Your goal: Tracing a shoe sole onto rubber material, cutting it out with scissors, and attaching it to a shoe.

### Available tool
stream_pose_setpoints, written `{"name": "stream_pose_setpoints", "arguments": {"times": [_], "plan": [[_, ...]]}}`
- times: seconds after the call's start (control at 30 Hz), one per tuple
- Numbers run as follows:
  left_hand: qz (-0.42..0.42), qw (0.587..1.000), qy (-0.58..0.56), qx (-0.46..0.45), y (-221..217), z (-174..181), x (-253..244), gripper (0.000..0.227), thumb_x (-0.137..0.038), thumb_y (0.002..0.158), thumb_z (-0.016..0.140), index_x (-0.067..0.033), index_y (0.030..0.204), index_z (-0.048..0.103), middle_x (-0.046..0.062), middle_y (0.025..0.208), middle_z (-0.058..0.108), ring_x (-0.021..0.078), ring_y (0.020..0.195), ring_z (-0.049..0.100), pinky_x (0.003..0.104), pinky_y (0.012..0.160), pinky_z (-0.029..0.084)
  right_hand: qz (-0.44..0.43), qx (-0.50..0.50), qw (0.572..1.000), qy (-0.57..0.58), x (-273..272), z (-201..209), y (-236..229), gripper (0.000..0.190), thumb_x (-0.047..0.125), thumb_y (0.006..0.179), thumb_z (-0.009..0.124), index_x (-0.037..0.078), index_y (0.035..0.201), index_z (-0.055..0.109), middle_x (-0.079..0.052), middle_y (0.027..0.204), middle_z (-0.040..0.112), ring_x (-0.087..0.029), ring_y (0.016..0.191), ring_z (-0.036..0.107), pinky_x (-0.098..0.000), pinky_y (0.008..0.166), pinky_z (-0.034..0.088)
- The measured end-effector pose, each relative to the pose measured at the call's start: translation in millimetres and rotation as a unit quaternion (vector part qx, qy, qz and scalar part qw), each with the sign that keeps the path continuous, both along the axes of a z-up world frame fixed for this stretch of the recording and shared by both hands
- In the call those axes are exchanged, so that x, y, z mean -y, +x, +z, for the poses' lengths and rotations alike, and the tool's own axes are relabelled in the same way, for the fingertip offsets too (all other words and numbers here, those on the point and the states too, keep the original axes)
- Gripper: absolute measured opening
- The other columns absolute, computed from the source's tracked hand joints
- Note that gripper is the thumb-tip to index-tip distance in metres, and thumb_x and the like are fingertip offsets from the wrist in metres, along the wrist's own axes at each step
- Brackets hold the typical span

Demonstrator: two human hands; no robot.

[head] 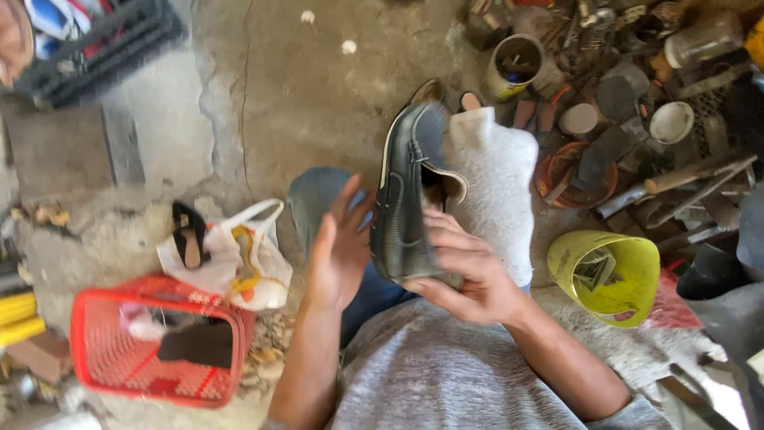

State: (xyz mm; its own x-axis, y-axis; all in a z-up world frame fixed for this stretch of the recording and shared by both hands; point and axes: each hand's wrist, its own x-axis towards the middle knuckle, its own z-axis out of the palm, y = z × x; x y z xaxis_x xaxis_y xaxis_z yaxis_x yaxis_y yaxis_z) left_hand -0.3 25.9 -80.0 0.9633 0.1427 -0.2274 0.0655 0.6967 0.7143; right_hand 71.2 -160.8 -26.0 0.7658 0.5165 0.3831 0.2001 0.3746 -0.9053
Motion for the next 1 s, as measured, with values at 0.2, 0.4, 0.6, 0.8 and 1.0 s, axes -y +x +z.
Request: {"name": "stream_pose_setpoints", "arguments": {"times": [0.2,0.4,0.6,0.8,1.0], "plan": [[0.066,0.955,-0.167,-0.236,36,-56,18,0.059,-0.05,0.09,0.076,-0.005,0.127,0.071,0.022,0.113,0.075,0.027,0.089,0.076,0.035,0.071,0.064,0.022,0.208,0.964,-0.166,-17,-66,6,0.021,0.009,0.092,0.075,-0.003,0.079,0.062,-0.021,0.096,0.065,-0.049,0.099,0.066,-0.0602,0.089,0.051],[0.051,0.984,0.091,-0.146,26,-94,31,0.068,-0.042,0.106,0.057,-0.0011,0.158,0.037,0.021,0.164,0.032,0.0276,0.151,0.027,0.045,0.129,0.017,0.054,-0.015,0.974,-0.218,-9,-111,1,0.022,0.01,0.089,0.081,-0.005,0.093,0.066,-0.025,0.09,0.067,-0.046,0.091,0.067,-0.057,0.082,0.051],[0.068,0.937,0.082,-0.333,33,-89,36,0.086,-0.056,0.096,0.066,0.0012,0.155,0.04,0.022,0.161,0.039,0.0297,0.147,0.038,0.046,0.124,0.027,0.159,-0.118,0.951,-0.238,-17,-134,6,0.01,0.006,0.097,0.069,-0.001,0.103,0.072,-0.019,0.096,0.077,-0.031,0.095,0.072,-0.0523,0.083,0.056],[0.123,0.932,0.016,-0.34,35,-110,37,0.063,-0.049,0.097,0.068,-0.0071,0.143,0.06,0.012,0.123,0.066,0.0205,0.091,0.065,0.029,0.075,0.059,0.197,-0.17,0.931,-0.255,-20,-144,16,0.013,0.008,0.094,0.075,0.002,0.105,0.076,-0.013,0.098,0.079,-0.018,0.096,0.066,-0.0445,0.088,0.056],[0.076,0.962,0.16,-0.208,21,-104,26,0.068,-0.044,0.106,0.052,0.0006,0.156,0.04,0.022,0.162,0.038,0.0308,0.151,0.031,0.046,0.127,0.019,0.182,-0.214,0.922,-0.266,-21,-113,18,0.034,0.019,0.09,0.082,0.006,0.118,0.069,-0.015,0.107,0.074,-0.021,0.104,0.065,-0.0489,0.093,0.054]]}}
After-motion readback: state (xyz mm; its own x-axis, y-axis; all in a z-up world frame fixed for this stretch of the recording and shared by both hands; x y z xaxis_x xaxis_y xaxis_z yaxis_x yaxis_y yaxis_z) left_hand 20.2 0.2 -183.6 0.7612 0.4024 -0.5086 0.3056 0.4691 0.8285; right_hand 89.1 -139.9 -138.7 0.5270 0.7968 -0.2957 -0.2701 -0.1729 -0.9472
